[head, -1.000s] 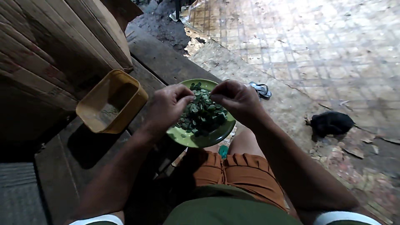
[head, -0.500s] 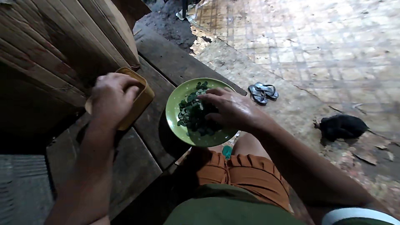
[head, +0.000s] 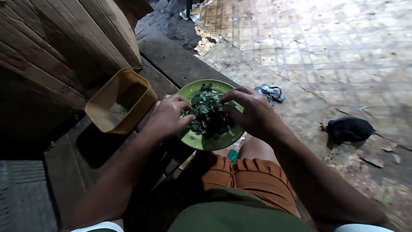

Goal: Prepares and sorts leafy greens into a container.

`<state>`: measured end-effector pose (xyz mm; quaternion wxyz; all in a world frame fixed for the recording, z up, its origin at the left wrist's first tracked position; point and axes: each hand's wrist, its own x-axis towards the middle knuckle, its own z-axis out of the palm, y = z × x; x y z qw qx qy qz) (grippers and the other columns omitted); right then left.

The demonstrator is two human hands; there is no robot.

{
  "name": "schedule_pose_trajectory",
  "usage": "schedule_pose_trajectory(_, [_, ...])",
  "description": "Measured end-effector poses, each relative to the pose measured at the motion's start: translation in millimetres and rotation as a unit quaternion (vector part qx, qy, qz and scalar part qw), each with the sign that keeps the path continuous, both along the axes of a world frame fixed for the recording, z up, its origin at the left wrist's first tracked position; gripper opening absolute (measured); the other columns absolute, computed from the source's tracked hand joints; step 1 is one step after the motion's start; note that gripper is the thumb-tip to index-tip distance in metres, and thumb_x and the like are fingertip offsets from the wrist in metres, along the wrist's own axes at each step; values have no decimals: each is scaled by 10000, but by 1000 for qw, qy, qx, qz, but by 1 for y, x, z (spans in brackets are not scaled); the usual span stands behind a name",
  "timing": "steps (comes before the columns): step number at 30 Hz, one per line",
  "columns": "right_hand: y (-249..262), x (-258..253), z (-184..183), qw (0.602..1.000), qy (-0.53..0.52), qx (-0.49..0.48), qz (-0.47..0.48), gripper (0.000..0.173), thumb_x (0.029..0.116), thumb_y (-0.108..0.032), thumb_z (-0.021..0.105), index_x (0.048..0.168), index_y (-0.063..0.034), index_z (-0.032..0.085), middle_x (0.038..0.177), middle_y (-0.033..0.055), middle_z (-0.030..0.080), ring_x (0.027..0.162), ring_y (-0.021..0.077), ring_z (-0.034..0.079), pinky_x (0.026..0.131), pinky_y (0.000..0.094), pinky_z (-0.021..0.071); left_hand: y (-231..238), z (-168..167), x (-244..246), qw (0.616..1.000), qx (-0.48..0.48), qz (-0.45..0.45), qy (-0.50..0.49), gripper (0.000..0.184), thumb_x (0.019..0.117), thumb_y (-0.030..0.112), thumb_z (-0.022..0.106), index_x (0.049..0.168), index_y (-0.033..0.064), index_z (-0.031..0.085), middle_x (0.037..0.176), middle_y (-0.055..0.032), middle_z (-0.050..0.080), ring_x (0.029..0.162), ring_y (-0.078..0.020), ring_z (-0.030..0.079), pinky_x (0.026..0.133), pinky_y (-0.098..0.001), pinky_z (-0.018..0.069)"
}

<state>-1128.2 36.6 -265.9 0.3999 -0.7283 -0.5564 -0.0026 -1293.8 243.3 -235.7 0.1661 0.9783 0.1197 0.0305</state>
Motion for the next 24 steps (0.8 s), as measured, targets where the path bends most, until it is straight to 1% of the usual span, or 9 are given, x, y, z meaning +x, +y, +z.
schedule_pose_trajectory(3, [1, -2, -1, 1000, 15, 15, -16, 165, 958, -120, 678, 1107, -96, 744, 1107, 95, 713, 1047, 277, 671, 911, 494, 536, -4, -6, 3, 1000, -8, 1, -6, 160, 954, 258, 708, 1006, 117, 764, 1216, -83, 672, 1198, -337, 573, 957, -612, 442])
schedule_pose_trajectory(6, [1, -4, 2, 999, 30, 37, -20, 154, 951, -114, 683, 1088, -91, 748, 1064, 86, 715, 1012, 252, 676, 888, 471, 541, -3, -1, 1, 998, -12, -3, -59, 143, 963, 219, 662, 987, 119, 762, 1196, -65, 683, 1171, -305, 591, 954, -588, 451])
schedule_pose_trajectory(11, [5, -6, 7, 995, 70, 70, -3, 146, 968, -157, 669, 1071, -94, 752, 1000, 47, 707, 926, 129, 678, 848, 317, 570, -7, 29, -3, 993, -28, -4, -117, 169, 962, 229, 643, 987, 111, 761, 1222, -59, 675, 1190, -248, 580, 1000, -501, 443])
schedule_pose_trajectory(16, [12, -8, 9, 990, 111, 74, 53, 272, 1007, -238, 619, 1206, -80, 717, 1077, 45, 716, 1010, 107, 680, 924, 319, 562, -13, 34, -2, 990, -36, -17, -133, 154, 950, 222, 650, 970, 122, 766, 1205, -42, 682, 1184, -209, 578, 1012, -440, 435])
schedule_pose_trajectory(18, [14, -11, 12, 988, 132, 63, 56, 252, 1004, -234, 624, 1180, -85, 725, 1062, 31, 715, 988, 94, 679, 903, 311, 566, -15, 31, -2, 990, -39, -23, -135, 151, 948, 219, 658, 969, 115, 766, 1200, -45, 685, 1178, -211, 584, 1006, -441, 446])
schedule_pose_trajectory(20, [16, -14, 12, 985, 148, 66, 54, 174, 981, -177, 662, 1092, -63, 733, 1001, 40, 720, 914, 104, 689, 841, 320, 583, -17, 30, -3, 989, -46, -33, -139, 146, 940, 207, 666, 955, 97, 761, 1194, -58, 686, 1163, -223, 597, 989, -451, 472])
schedule_pose_trajectory(22, [19, -13, 12, 983, 166, 62, 54, 139, 971, -135, 675, 1039, -28, 730, 964, 68, 711, 876, 121, 689, 817, 323, 589, -19, 29, -1, 988, -76, -31, -134, 172, 947, 225, 655, 980, 85, 748, 1219, -56, 679, 1178, -193, 604, 994, -426, 495])
schedule_pose_trajectory(23, [19, -13, 14, 982, 174, 54, 53, 156, 978, -142, 661, 1034, -13, 730, 969, 85, 707, 886, 130, 684, 827, 325, 579, -21, 29, 0, 985, -110, -28, -132, 218, 962, 249, 647, 1032, 64, 738, 1244, -67, 674, 1199, -172, 606, 1015, -402, 496])
schedule_pose_trajectory(24, [18, -13, 17, 981, 181, 41, 53, 197, 999, -158, 631, 1055, 3, 728, 997, 108, 711, 917, 144, 684, 857, 330, 565, -24, 29, 2, 978, -159, -23, -129, 292, 977, 275, 640, 1130, 39, 716, 1285, -83, 663, 1227, -149, 600, 1043, -368, 486])
